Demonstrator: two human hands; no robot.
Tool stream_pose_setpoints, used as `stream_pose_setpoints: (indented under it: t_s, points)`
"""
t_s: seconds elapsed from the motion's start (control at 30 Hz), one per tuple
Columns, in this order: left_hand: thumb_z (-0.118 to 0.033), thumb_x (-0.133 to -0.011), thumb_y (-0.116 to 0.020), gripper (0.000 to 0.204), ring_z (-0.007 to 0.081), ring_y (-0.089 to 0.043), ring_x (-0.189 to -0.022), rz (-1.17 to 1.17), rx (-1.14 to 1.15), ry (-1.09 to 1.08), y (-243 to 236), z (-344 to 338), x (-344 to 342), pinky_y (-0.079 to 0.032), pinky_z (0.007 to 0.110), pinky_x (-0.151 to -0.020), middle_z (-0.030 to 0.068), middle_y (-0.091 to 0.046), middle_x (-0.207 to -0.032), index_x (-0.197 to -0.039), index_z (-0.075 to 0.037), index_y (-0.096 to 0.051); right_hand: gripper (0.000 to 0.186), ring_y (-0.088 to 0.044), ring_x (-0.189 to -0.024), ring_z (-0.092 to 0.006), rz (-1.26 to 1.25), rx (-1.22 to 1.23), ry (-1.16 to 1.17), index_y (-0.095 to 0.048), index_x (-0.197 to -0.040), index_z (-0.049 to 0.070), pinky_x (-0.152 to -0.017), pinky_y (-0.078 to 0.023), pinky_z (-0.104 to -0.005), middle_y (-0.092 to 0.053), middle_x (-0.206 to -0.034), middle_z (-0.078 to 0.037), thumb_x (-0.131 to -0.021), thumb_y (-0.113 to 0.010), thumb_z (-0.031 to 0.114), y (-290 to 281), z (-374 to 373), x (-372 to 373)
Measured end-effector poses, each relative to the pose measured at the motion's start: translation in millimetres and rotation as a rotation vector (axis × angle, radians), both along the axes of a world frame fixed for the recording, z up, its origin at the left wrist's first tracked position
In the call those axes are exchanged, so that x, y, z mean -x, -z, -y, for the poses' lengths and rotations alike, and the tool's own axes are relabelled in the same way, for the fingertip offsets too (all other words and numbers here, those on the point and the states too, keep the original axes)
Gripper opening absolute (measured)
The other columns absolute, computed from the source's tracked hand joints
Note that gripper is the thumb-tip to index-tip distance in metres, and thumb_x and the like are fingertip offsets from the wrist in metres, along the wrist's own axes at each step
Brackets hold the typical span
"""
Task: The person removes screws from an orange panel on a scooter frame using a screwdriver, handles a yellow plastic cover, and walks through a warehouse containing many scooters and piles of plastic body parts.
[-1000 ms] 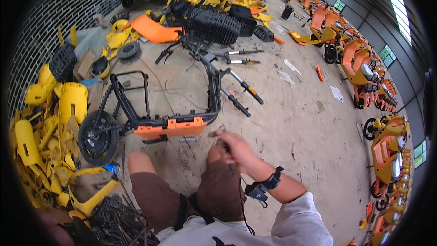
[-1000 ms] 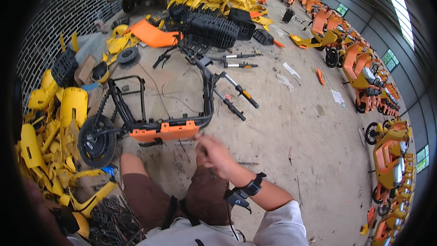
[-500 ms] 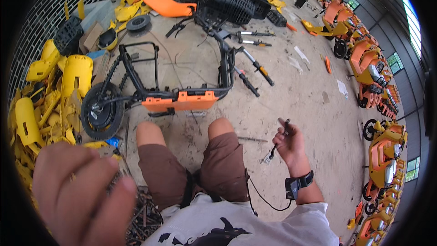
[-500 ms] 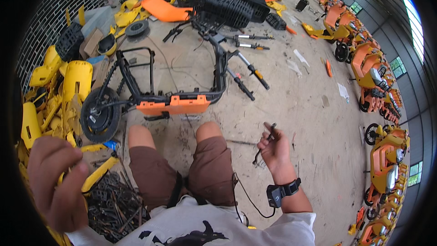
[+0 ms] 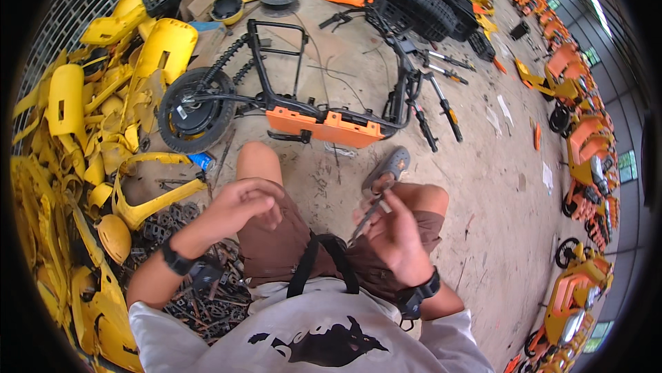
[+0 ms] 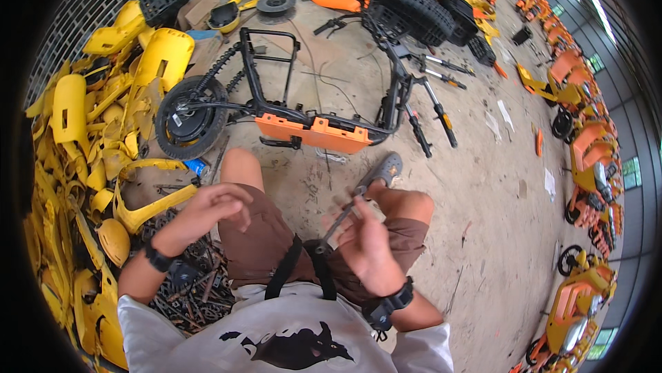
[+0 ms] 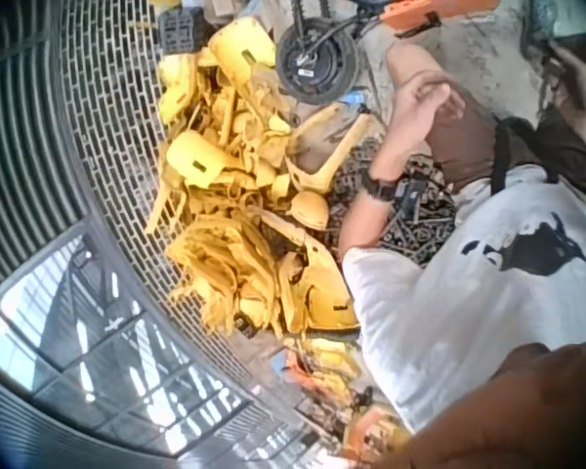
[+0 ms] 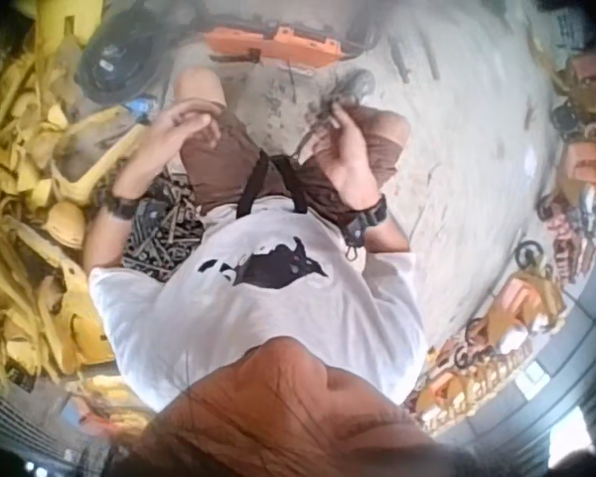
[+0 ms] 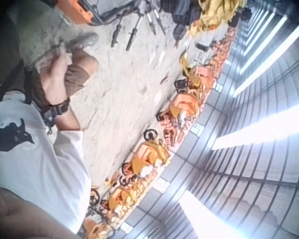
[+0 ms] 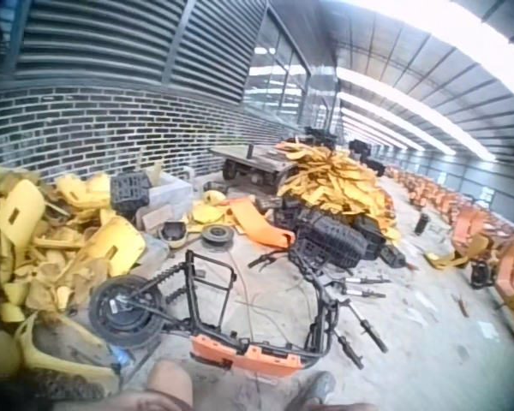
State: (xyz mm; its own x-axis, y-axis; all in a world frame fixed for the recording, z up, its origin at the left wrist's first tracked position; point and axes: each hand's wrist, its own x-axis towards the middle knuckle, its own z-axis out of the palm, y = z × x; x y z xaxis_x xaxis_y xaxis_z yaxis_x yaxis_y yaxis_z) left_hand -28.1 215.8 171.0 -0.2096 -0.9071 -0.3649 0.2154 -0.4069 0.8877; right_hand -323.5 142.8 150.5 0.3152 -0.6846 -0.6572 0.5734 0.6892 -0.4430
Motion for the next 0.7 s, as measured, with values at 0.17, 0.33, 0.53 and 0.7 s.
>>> stream_pose_setpoints:
  t_s: [0.17, 0.33, 0.53, 0.7]
  points:
    - [-0.016, -0.097, -0.054, 0.033, 0.0194, -0.066, -0.091, -0.170, -0.272, -0.163, 77, 1, 43, -0.053, 0.031, -0.081, 0.0139, -0.064, -0.111, -0.123, 0.005, -0.053, 0.025, -0.062, -0.102, -0.0243, 0.045, -0.031, -0.141, -0.055, -0.118, 0.005, -0.095, -0.049, -0.0396, -0.063, -0.102, -0.008, -0.100, -0.050, 0.021, 46, 11, -40]
    - [-0.017, -0.097, -0.056, 0.033, 0.0122, -0.064, -0.090, 0.018, -0.012, -0.068, 130, 20, 94, -0.051, 0.025, -0.079, 0.0115, -0.068, -0.105, -0.119, 0.007, -0.056, 0.018, -0.062, -0.103, -0.0240, 0.069, 0.095, -0.168, -0.056, -0.109, 0.004, -0.094, -0.049, -0.0373, -0.064, -0.105, -0.009, -0.098, -0.054, 0.019, 98, 39, -61]
    - [-0.017, -0.097, -0.057, 0.026, 0.0140, -0.066, -0.080, -0.141, -0.225, -0.162, 160, 36, 105, -0.051, 0.025, -0.073, 0.0073, -0.069, -0.091, -0.112, 0.004, -0.061, 0.015, -0.064, -0.088, -0.0174, -0.051, 0.099, -0.297, -0.058, -0.107, 0.004, -0.078, -0.049, -0.0285, -0.065, -0.089, -0.005, -0.095, -0.058, 0.014, 130, 42, -48]
    - [-0.016, -0.097, -0.057, 0.018, 0.0126, -0.065, -0.075, -0.093, -0.287, -0.130, 164, 52, 111, -0.046, 0.024, -0.062, 0.0068, -0.069, -0.087, -0.105, 0.000, -0.060, 0.022, -0.057, -0.073, -0.0088, -0.163, 0.162, -0.454, -0.060, -0.111, 0.000, -0.065, -0.045, -0.0219, -0.065, -0.088, -0.003, -0.094, -0.061, 0.013, 131, 45, -44]
